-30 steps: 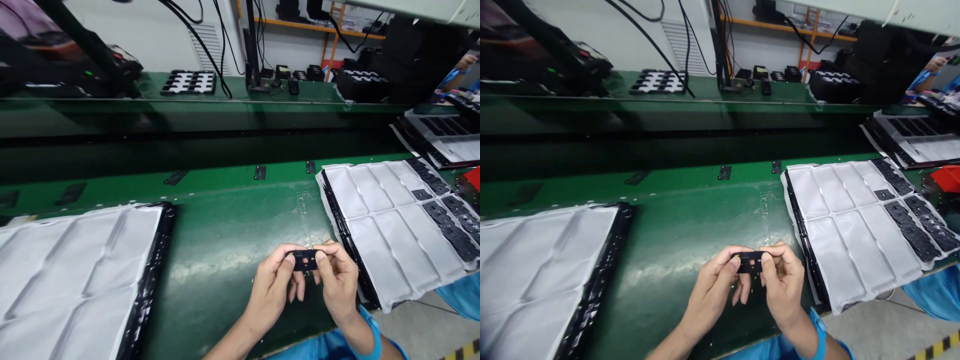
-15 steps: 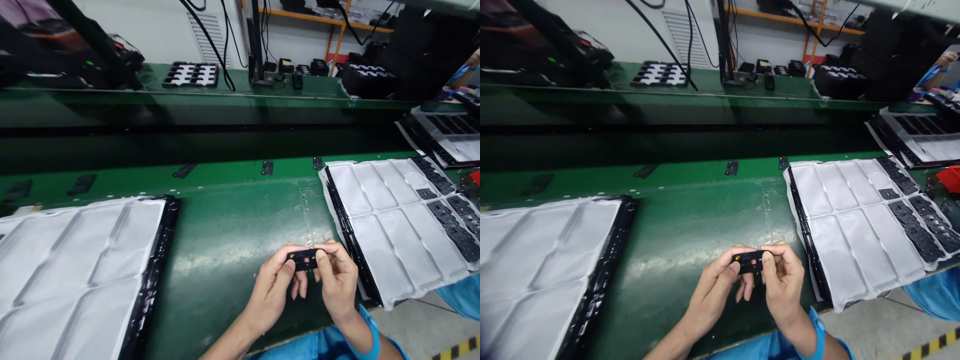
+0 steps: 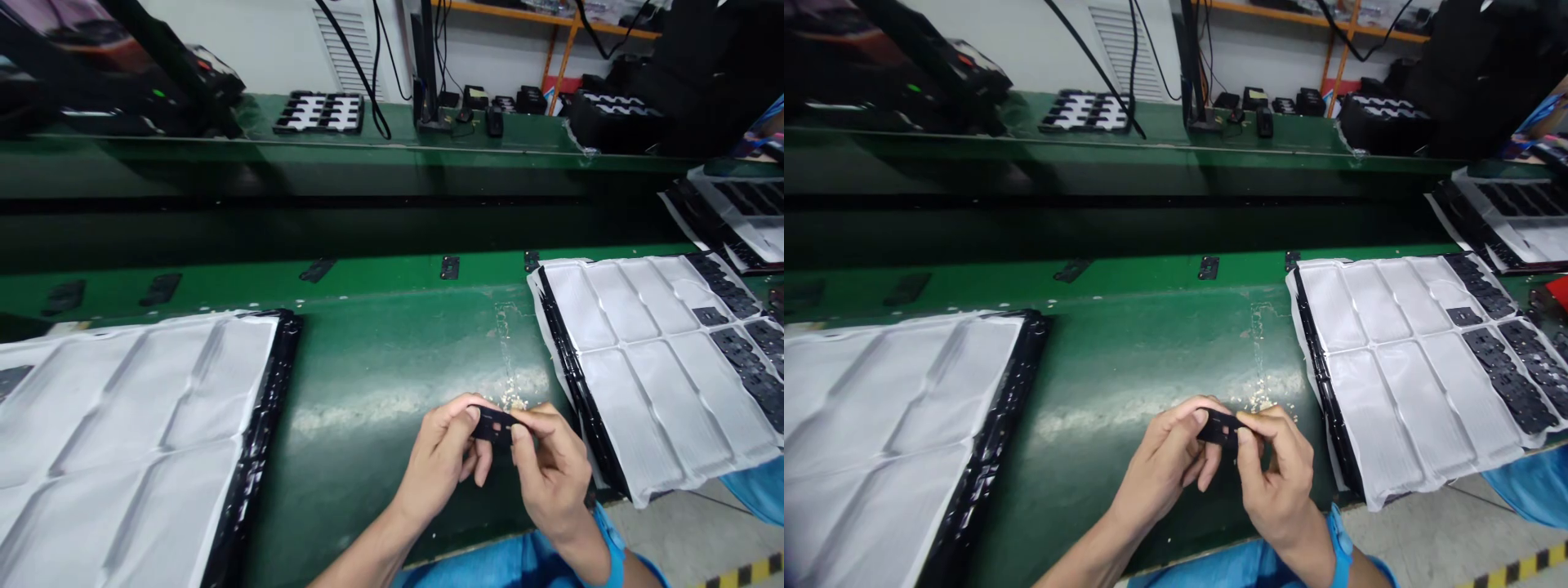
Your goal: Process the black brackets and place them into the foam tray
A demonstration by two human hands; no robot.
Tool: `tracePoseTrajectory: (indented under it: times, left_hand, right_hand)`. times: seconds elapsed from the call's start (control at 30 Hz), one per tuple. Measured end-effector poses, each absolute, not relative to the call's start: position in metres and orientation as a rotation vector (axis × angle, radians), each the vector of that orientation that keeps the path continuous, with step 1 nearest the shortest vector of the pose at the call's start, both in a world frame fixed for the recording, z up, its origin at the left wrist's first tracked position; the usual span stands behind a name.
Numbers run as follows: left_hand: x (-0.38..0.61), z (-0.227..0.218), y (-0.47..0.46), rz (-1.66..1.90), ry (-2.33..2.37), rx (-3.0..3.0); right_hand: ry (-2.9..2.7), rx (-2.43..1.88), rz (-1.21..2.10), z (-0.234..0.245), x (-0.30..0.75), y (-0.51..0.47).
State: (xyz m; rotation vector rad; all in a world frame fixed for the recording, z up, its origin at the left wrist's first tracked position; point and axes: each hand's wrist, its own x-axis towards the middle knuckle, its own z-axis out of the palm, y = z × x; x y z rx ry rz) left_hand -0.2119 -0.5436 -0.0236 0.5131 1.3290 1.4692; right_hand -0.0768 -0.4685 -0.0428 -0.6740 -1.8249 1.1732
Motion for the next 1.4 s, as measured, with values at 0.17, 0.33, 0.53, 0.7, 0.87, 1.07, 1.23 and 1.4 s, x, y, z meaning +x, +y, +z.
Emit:
tracePoseTrajectory:
  times: [0.17,0.33,0.53,0.7,0.87,1.07,1.23,1.4]
  left_hand:
    - [-0.208,-0.020,-0.544,1.490,1.243,0.367]
    - [-0.205,-0.019,-0.551,1.496,1.093,0.399]
    - [-0.207,-0.018,-0.550,1.502,1.169,0.435]
    - [-0.207,-0.017,-0.548,1.450,1.312,0.490]
    - [-0.208,-0.017,-0.548,1.377,1.423,0.605]
    - [-0.207,-0.013,-0.549,1.328,1.437,0.693]
    - [-0.228,0.000,-0.534,1.232,1.607,0.781]
    - [-0.249,0.041,-0.433,1.263,1.779,1.255]
  right_hand:
    - [-1.684,-0.795,1.518,-0.035,-0.078,-0.464]
    - [-1.549,-0.933,1.754,-0.032,-0.078,-0.455]
    - [-1.512,-0.944,1.810,-0.032,-0.079,-0.456]
    - [-1.521,-0.965,1.724,-0.029,-0.083,-0.460]
    - [-1.495,-0.969,1.712,-0.029,-0.085,-0.457]
    - [-1.385,-0.964,1.732,-0.029,-0.084,-0.453]
    - [-1.283,-0.949,1.703,-0.028,-0.075,-0.454]
    - [-1.359,-0.859,1.590,-0.027,-0.051,-0.451]
